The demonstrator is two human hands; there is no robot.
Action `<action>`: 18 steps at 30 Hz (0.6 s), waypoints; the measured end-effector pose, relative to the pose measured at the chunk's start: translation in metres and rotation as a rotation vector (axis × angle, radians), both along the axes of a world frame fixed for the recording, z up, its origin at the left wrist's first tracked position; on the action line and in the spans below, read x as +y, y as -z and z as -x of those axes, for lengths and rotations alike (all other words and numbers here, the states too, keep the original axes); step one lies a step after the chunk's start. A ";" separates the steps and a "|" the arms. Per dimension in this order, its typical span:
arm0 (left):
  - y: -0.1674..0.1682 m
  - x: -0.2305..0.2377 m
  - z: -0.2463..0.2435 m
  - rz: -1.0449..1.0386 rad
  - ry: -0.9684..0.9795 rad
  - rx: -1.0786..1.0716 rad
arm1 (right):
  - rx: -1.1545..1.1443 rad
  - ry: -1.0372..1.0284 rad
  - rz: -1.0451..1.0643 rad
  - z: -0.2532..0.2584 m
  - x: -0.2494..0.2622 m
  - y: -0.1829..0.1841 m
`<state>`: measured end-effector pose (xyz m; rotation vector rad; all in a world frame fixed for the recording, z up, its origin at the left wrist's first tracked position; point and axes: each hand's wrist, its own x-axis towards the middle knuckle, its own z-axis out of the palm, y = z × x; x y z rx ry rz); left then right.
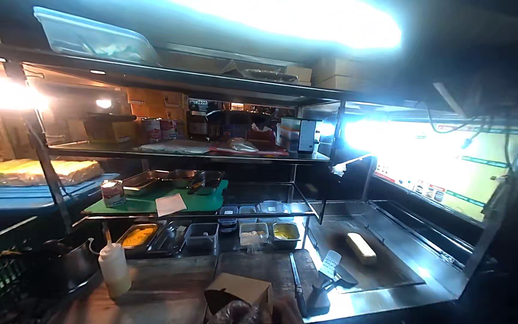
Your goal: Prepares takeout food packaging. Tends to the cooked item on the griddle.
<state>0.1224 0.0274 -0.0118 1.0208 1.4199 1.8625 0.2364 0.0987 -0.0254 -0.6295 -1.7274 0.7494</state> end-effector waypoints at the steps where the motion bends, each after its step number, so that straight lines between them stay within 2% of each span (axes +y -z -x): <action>1: -0.001 0.001 -0.004 0.003 0.003 -0.006 | -0.043 -0.015 0.013 -0.007 0.002 -0.004; 4: -0.007 0.002 -0.016 0.037 -0.001 0.107 | -0.179 -0.062 0.057 -0.029 0.011 -0.015; 7: -0.002 0.009 -0.027 0.025 -0.032 0.381 | -0.384 -0.123 0.112 -0.050 0.025 -0.022; 9: 0.010 0.016 -0.035 -0.039 -0.065 0.532 | -0.538 -0.084 0.089 -0.060 0.031 -0.026; 10: 0.013 0.017 -0.041 -0.050 -0.073 0.521 | -0.553 -0.048 0.048 -0.064 0.032 -0.024; 11: 0.011 0.016 -0.048 -0.047 -0.066 0.414 | -0.498 -0.045 0.026 -0.067 0.035 -0.019; 14: 0.000 0.018 -0.060 -0.019 -0.007 -0.257 | -0.147 -0.283 0.117 -0.074 0.047 -0.008; 15: 0.000 0.021 -0.059 0.005 0.007 -0.413 | -0.066 -0.358 0.150 -0.074 0.048 -0.007; 18: 0.006 0.025 -0.052 0.022 0.114 -0.578 | -0.001 -0.457 0.224 -0.071 0.051 -0.005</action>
